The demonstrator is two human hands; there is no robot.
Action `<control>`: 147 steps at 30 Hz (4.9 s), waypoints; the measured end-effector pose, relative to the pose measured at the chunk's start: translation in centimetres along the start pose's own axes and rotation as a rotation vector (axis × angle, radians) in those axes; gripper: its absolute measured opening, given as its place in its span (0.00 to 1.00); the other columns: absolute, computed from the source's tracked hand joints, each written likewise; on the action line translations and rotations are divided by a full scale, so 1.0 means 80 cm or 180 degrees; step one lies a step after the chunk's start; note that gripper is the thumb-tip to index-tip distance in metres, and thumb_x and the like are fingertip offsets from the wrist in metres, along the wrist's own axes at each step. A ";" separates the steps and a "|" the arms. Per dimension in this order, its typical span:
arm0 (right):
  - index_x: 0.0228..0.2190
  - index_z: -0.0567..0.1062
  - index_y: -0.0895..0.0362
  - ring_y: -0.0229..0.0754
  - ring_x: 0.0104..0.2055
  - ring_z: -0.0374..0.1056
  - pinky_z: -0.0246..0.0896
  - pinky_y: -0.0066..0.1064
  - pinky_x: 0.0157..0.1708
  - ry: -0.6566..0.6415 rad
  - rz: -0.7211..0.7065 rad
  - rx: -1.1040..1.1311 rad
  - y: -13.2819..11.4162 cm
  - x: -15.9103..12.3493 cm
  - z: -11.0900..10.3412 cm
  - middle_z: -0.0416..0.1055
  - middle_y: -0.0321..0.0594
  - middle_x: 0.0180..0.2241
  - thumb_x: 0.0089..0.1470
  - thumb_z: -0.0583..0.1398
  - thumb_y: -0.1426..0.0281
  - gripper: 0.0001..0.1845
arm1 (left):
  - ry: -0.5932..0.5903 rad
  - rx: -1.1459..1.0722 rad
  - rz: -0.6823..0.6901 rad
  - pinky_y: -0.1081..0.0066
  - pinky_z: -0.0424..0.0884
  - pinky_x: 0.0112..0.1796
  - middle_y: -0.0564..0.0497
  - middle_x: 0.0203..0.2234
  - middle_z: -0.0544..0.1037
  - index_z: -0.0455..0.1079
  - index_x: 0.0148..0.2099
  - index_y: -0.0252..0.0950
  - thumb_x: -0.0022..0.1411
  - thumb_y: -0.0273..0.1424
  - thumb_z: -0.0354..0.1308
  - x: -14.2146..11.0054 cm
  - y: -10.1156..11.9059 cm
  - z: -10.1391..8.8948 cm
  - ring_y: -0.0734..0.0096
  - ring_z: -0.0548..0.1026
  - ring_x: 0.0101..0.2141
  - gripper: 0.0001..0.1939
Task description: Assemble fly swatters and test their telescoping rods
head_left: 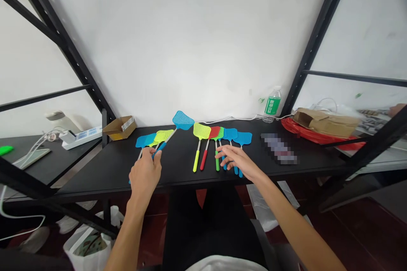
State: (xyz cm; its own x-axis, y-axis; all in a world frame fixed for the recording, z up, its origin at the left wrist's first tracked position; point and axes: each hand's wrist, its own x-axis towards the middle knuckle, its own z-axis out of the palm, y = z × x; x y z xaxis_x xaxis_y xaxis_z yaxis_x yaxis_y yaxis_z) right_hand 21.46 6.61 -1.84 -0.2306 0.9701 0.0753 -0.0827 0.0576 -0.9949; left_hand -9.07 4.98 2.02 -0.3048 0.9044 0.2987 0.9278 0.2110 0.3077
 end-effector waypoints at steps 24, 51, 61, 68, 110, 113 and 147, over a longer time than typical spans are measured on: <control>0.21 0.67 0.53 0.34 0.17 0.52 0.46 0.28 0.18 0.0762 -0.0574 0.0471 0.005 0.002 0.013 0.53 0.29 0.15 0.55 0.60 0.42 0.29 | -0.1232 -0.1973 0.1947 0.72 0.53 0.26 0.58 0.23 0.64 0.69 0.53 0.42 0.71 0.44 0.48 -0.059 0.059 -0.006 0.73 0.59 0.23 0.17; 0.17 0.53 0.53 0.31 0.18 0.39 0.37 0.29 0.18 0.0977 -0.0457 0.1097 -0.001 -0.023 0.071 0.42 0.26 0.17 0.53 0.64 0.48 0.32 | -0.1474 -0.4350 0.0869 0.68 0.49 0.23 0.55 0.11 0.56 0.56 0.17 0.37 0.70 0.40 0.50 -0.066 0.070 0.042 0.76 0.55 0.17 0.28; 0.16 0.54 0.54 0.30 0.17 0.40 0.42 0.28 0.18 0.1229 -0.0670 0.1293 -0.026 -0.008 0.010 0.43 0.26 0.15 0.52 0.66 0.54 0.31 | -0.1100 -0.4578 0.1162 0.69 0.52 0.22 0.52 0.16 0.64 0.68 0.21 0.35 0.66 0.39 0.57 -0.023 0.026 0.015 0.73 0.62 0.20 0.22; 0.16 0.55 0.54 0.30 0.16 0.42 0.44 0.27 0.17 0.1282 -0.0740 0.1222 -0.028 -0.003 -0.016 0.44 0.26 0.14 0.53 0.66 0.55 0.30 | -0.0940 -0.4882 0.1079 0.69 0.56 0.23 0.53 0.15 0.63 0.69 0.20 0.35 0.63 0.35 0.59 -0.002 -0.001 0.019 0.74 0.61 0.19 0.20; 0.12 0.69 0.56 0.34 0.17 0.53 0.51 0.29 0.21 0.0020 -0.0290 0.0245 0.013 0.007 -0.015 0.59 0.35 0.11 0.56 0.61 0.49 0.31 | -0.1276 -0.4642 0.0398 0.74 0.57 0.22 0.57 0.17 0.62 0.63 0.24 0.35 0.64 0.40 0.61 -0.017 0.037 0.068 0.80 0.57 0.18 0.21; 0.12 0.67 0.56 0.33 0.17 0.51 0.48 0.28 0.21 -0.0028 -0.0322 0.0364 0.010 0.007 -0.022 0.57 0.33 0.11 0.58 0.61 0.54 0.30 | -0.1194 -0.4653 0.0402 0.74 0.58 0.23 0.57 0.16 0.62 0.64 0.24 0.35 0.64 0.38 0.61 -0.014 0.035 0.066 0.80 0.58 0.18 0.20; 0.32 0.77 0.56 0.32 0.18 0.57 0.48 0.26 0.16 0.1427 -0.0266 0.2023 0.012 0.025 -0.030 0.67 0.32 0.21 0.48 0.70 0.52 0.21 | -0.0930 -0.5296 -0.0354 0.75 0.62 0.24 0.58 0.20 0.65 0.72 0.38 0.35 0.59 0.39 0.66 0.017 0.005 0.067 0.81 0.58 0.18 0.13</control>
State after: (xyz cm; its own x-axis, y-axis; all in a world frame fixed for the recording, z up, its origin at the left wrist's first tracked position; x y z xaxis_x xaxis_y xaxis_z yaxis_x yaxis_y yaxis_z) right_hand 23.28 9.16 -2.82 0.2035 0.9789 -0.0206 -0.6530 0.1201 -0.7477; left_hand -7.93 8.26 -2.31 -0.1246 0.9866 0.1057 -0.3671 -0.1448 0.9188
